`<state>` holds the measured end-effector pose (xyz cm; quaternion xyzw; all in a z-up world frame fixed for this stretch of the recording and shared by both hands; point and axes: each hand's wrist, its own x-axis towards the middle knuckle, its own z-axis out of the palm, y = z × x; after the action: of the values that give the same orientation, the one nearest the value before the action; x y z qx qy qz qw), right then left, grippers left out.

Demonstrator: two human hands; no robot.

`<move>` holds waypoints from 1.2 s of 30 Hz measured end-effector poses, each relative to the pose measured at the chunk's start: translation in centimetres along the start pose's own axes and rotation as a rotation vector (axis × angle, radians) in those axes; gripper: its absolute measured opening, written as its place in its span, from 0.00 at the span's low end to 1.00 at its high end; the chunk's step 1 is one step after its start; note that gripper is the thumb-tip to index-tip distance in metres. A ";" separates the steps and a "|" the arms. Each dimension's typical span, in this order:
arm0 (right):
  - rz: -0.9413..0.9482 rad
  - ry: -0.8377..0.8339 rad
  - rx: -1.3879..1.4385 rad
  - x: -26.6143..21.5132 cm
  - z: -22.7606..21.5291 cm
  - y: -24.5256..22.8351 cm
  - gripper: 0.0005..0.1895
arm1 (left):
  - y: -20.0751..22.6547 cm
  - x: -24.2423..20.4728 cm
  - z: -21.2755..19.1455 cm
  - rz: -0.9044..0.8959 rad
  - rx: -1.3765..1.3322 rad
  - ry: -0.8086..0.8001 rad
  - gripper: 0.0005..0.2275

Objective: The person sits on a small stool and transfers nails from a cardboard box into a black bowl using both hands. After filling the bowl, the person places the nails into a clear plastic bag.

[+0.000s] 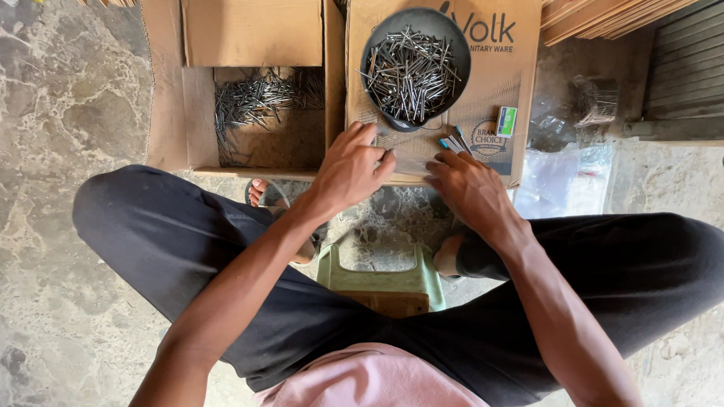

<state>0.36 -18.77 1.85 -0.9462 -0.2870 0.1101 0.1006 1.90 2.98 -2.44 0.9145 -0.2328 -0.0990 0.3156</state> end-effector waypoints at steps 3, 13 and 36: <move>0.059 0.016 0.098 0.3 -1.0 -1.7 0.22 | 0.8 -0.1 0.1 0.020 0.067 0.082 0.09; 0.317 0.205 -0.008 1.1 3.7 -2.5 0.12 | 5.6 -0.8 -2.7 -0.152 0.271 -0.053 0.17; 0.412 0.157 -0.065 1.2 8.7 -1.4 0.27 | 5.3 -2.1 1.1 -0.190 0.501 -0.069 0.05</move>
<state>-1.71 -15.80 -6.24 -0.9933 -0.0822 0.0450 0.0676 -2.21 -0.23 0.11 0.9780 -0.1737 -0.0987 0.0607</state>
